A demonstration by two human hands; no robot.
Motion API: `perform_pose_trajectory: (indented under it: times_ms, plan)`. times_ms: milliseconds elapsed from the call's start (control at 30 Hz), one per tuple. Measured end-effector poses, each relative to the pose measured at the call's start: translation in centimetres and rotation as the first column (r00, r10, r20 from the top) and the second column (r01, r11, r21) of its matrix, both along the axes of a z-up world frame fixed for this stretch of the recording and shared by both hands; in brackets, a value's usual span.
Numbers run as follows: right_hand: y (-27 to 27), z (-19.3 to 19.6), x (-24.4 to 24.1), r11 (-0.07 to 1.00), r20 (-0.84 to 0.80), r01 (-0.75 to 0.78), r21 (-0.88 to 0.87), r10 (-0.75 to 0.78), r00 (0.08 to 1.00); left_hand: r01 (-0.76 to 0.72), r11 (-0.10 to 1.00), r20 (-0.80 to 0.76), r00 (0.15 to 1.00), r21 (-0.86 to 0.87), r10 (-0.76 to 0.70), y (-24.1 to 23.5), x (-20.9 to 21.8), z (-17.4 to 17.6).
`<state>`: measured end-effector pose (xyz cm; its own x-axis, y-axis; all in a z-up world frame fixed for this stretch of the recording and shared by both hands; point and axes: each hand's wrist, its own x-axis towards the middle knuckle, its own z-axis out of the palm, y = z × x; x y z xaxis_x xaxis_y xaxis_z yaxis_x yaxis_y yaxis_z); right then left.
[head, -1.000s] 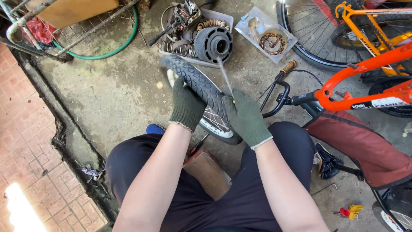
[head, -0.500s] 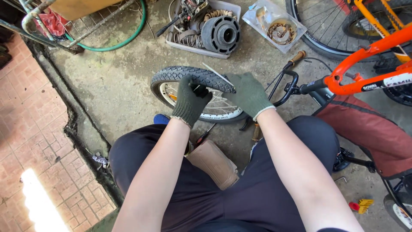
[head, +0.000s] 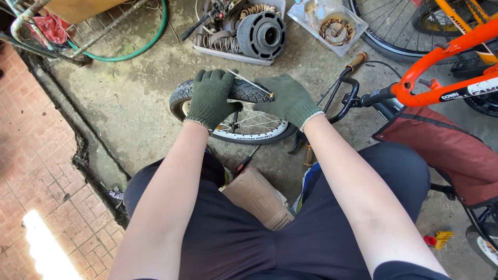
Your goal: The person uses a tire lever to pry the tire bead off the rim of a bicycle wheel. They rotate the wheel and repeatedly insert the lever to separate the tire from the rim.
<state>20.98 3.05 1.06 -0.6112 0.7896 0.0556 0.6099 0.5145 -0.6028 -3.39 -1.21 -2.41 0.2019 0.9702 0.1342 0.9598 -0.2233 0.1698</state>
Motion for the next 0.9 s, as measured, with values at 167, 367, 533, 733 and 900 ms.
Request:
perform_pose_trajectory:
  times_ms: [167, 367, 533, 733, 900]
  plan:
    - [0.9, -2.8, 2.7, 0.839, 0.049, 0.533, -0.113, -0.531, 0.846, 0.021, 0.998, -0.033, 0.999, 0.051, -0.019, 1.6, 0.6, 0.7]
    - [-5.2, -0.2, 8.3, 0.595, -0.050, 0.705, -0.386, -0.777, 0.627, -0.144, 0.989, -0.119, 0.982, 0.042, 0.148, 0.7, 0.5, 2.4]
    - [-7.6, -7.1, 10.9, 0.768, 0.436, 0.552, -0.324, -0.396, 0.808, -0.222, 0.974, -0.040, 0.974, 0.052, 0.225, 0.5, -1.0, 1.3]
    - [-7.7, -7.7, 8.4, 0.833, 0.549, 0.454, -0.316, -0.230, 0.804, -0.149, 0.988, -0.038, 0.988, -0.035, 0.148, 0.0, -0.9, 2.1]
    - [-6.4, -9.0, 9.0, 0.891, 0.509, 0.379, -0.251, -0.212, 0.834, -0.106, 0.994, -0.106, 0.989, 0.016, 0.107, 0.5, -0.3, 1.2]
